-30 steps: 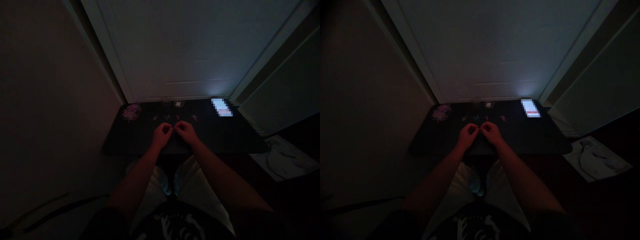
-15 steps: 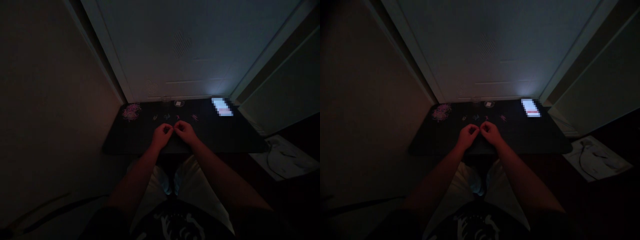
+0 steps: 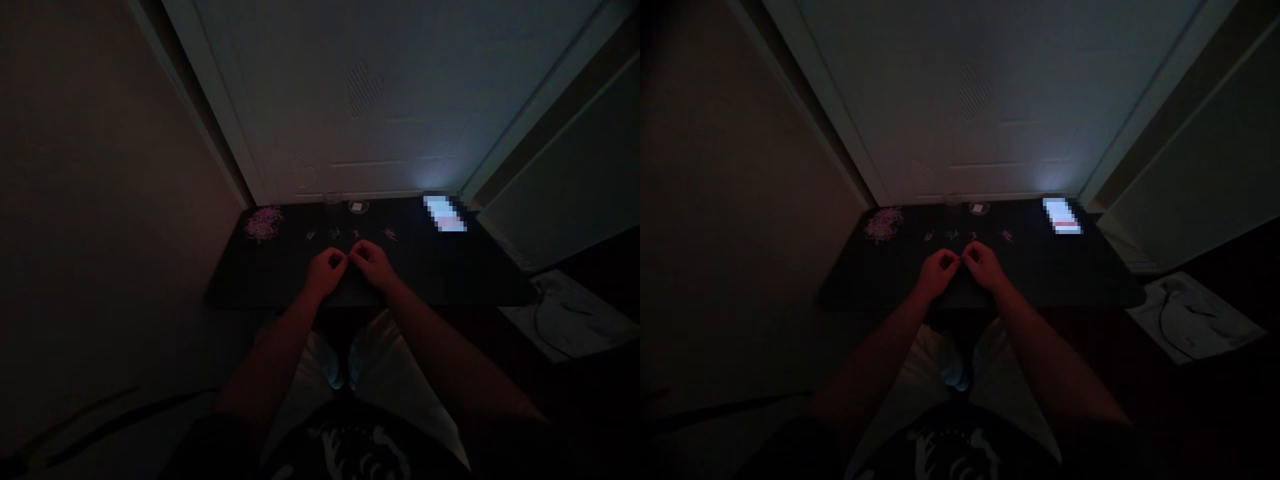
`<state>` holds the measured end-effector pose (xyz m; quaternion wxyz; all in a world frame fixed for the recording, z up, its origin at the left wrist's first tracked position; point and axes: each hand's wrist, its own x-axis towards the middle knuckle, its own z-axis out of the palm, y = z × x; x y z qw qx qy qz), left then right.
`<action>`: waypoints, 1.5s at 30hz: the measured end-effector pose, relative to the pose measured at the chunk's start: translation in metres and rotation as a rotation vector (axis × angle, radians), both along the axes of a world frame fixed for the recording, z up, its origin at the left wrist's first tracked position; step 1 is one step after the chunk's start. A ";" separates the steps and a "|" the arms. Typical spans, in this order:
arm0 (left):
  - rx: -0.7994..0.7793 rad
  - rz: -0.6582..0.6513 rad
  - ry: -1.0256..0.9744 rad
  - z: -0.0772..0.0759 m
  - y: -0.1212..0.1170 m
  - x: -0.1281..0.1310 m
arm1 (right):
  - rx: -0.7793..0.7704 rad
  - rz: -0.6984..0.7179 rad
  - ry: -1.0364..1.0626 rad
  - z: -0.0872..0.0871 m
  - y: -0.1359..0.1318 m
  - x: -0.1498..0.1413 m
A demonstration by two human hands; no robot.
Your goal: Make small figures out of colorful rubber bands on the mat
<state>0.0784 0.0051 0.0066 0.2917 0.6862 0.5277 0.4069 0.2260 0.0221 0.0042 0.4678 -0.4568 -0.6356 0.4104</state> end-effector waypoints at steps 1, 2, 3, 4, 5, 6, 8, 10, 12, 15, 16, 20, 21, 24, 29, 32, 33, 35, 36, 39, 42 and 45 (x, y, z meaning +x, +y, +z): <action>0.000 0.005 0.001 0.000 0.000 0.000 | -0.002 -0.001 -0.008 0.000 0.000 0.000; 0.001 0.010 -0.001 0.000 0.000 0.000 | -0.003 0.000 -0.012 -0.001 0.000 0.000; 0.005 0.015 -0.004 0.000 0.000 0.000 | 0.000 0.001 -0.014 -0.001 0.000 0.000; 0.010 0.019 -0.008 0.001 0.000 0.000 | 0.005 0.004 -0.014 -0.002 0.001 0.000; 0.014 0.022 -0.012 0.001 -0.001 0.000 | 0.010 0.007 -0.012 -0.002 0.001 0.000; 0.017 0.025 -0.017 0.001 -0.001 0.000 | 0.013 0.009 -0.009 -0.002 0.001 0.000; 0.017 0.027 -0.026 0.001 -0.001 -0.001 | 0.011 0.006 -0.003 -0.002 0.000 -0.001; 0.014 0.027 -0.031 0.001 -0.001 -0.001 | 0.003 -0.002 -0.003 -0.001 0.000 -0.001; 0.013 0.027 -0.037 0.001 -0.001 -0.002 | 0.001 -0.008 -0.002 0.000 0.000 -0.001; 0.018 0.034 -0.060 0.001 0.000 -0.003 | -0.008 -0.023 0.017 0.000 0.000 -0.001; 0.019 0.042 -0.070 0.000 0.001 -0.003 | -0.014 -0.029 0.027 0.000 0.000 -0.001; 0.006 0.092 -0.122 0.000 0.007 -0.006 | -0.025 -0.037 0.048 -0.001 0.001 -0.001; 0.004 0.102 -0.130 0.001 0.009 -0.008 | -0.023 -0.036 0.040 -0.002 0.002 -0.001; 0.003 0.130 -0.097 0.004 0.016 -0.019 | -0.010 -0.035 0.005 -0.003 0.002 -0.001; 0.026 0.239 0.072 0.011 0.033 -0.053 | -0.004 -0.025 0.006 -0.004 0.002 -0.002; 0.022 0.285 0.140 0.014 0.052 -0.069 | -0.016 -0.018 0.014 -0.004 0.002 -0.002; 0.007 0.293 0.146 0.015 0.059 -0.073 | -0.022 -0.014 0.019 -0.004 0.003 -0.002; -0.030 0.314 0.151 0.015 0.071 -0.077 | -0.027 -0.009 0.024 -0.004 0.003 -0.002; -0.045 0.319 0.161 0.015 0.077 -0.078 | -0.026 -0.011 0.026 -0.004 0.003 -0.002; -0.069 0.306 0.244 0.011 0.085 -0.078 | -0.021 -0.015 0.012 -0.005 0.003 -0.002; -0.021 0.274 0.336 0.007 0.084 -0.080 | -0.018 -0.016 -0.001 -0.006 0.004 -0.001; 0.057 0.227 0.381 0.004 0.076 -0.086 | -0.028 -0.012 0.000 -0.007 0.004 -0.001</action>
